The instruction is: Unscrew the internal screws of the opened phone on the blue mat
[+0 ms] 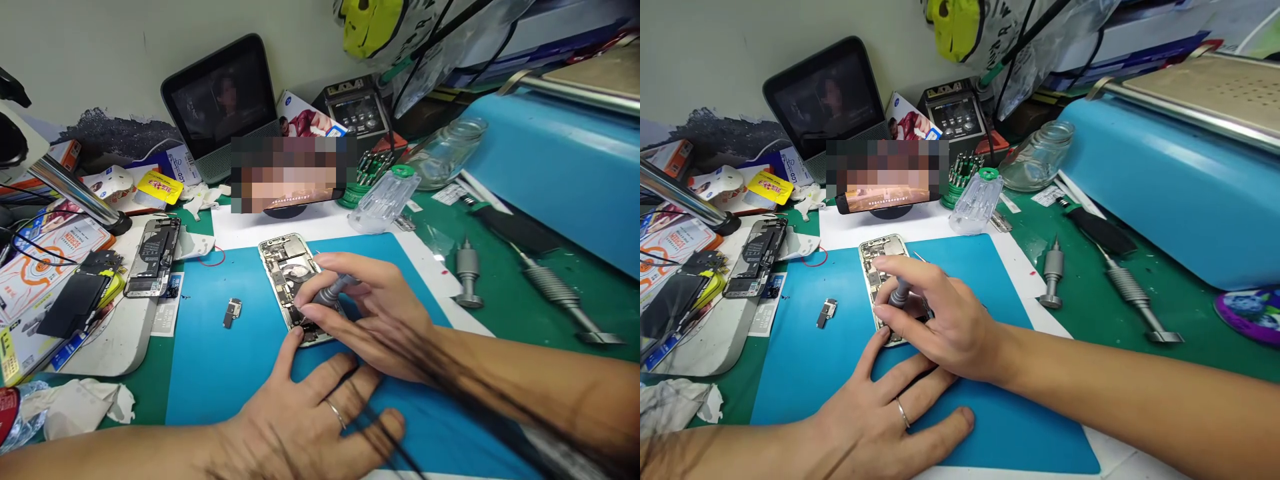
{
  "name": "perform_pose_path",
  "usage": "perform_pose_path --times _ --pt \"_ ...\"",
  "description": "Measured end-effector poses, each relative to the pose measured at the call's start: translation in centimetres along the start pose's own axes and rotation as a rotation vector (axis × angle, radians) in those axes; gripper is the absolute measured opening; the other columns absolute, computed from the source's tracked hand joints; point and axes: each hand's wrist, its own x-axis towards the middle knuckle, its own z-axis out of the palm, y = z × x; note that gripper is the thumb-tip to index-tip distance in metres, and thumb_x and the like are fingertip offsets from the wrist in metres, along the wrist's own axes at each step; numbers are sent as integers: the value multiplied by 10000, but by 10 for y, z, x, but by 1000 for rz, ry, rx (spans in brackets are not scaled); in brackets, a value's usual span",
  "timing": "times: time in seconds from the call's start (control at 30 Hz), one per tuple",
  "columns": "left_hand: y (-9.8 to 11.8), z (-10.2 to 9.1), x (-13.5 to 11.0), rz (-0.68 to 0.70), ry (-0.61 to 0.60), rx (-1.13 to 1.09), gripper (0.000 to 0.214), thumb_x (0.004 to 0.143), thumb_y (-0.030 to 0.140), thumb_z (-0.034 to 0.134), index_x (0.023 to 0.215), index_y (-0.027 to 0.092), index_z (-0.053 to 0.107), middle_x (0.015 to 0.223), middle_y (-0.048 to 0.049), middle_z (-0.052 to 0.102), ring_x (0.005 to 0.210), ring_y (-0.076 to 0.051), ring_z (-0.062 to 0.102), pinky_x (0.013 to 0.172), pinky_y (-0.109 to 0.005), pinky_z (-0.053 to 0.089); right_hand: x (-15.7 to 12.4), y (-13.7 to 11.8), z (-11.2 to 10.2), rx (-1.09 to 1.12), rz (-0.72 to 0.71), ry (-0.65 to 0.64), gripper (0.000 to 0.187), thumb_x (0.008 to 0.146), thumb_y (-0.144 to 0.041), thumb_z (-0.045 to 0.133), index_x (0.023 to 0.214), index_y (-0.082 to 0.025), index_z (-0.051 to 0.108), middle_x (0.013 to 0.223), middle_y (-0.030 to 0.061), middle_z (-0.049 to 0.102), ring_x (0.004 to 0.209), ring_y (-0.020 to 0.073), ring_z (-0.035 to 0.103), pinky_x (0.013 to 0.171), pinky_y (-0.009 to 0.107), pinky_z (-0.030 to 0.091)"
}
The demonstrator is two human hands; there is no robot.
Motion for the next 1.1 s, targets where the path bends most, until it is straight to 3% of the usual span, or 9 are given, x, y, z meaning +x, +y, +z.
perform_pose_path --times 0.17,0.4,0.6,0.7,0.8,0.87,1.0,1.1 --pt "-1 -3 1 2 -12 19 421 953 321 425 1352 194 478 1413 -149 469 1331 -296 348 1113 -666 25 0 1 0 22 -1 21 563 883 -66 580 1366 -268 371 884 -3 638 721 108 651 555 218 565" --pt "0 -2 2 -2 -5 28 428 964 344 408 1365 207 469 1413 -134 470 1349 -297 333 1115 -653 -36 -1 1 0 45 3 80 635 868 -54 598 1391 -345 386 895 16 647 755 152 670 630 287 592" --pt "3 -6 0 -1 -109 58 456 980 333 374 1420 219 409 1471 -121 419 1395 -309 254 1089 -676 -60 -2 4 2 62 -39 127 695 874 -34 575 1430 -370 328 977 22 663 859 163 690 696 306 619" --pt "3 -10 0 3 -191 85 485 988 350 356 1458 231 350 1528 -125 337 1427 -316 196 1097 -664 42 -3 6 2 60 -88 145 704 891 -42 540 1455 -380 287 1069 29 667 906 162 678 683 304 628" --pt "2 -12 0 4 -220 91 509 986 399 366 1467 237 337 1533 -109 332 1407 -292 266 1122 -533 196 -1 6 0 -14 -176 105 682 913 -55 502 1466 -386 280 1087 30 660 898 154 658 688 299 620" --pt "1 -13 1 11 -219 77 537 970 427 399 1465 226 343 1516 -102 360 1378 -273 328 1121 -447 252 2 5 -1 -65 -223 53 627 948 -83 438 1468 -393 277 976 13 645 834 140 643 667 288 605" --pt "-1 -13 3 15 -168 30 538 961 455 433 1436 205 388 1469 -109 424 1324 -274 407 1111 -422 299 8 1 -5 -135 -252 34 560 964 -98 395 1453 -361 326 876 10 609 787 142 622 663 290 596" --pt "-3 -18 7 19 -30 -102 489 989 483 400 1299 125 524 1346 -130 549 1231 -271 499 1106 -414 328 8 -2 -6 -196 -284 29 598 943 -93 443 1468 -340 298 872 19 626 761 160 613 641 304 585"
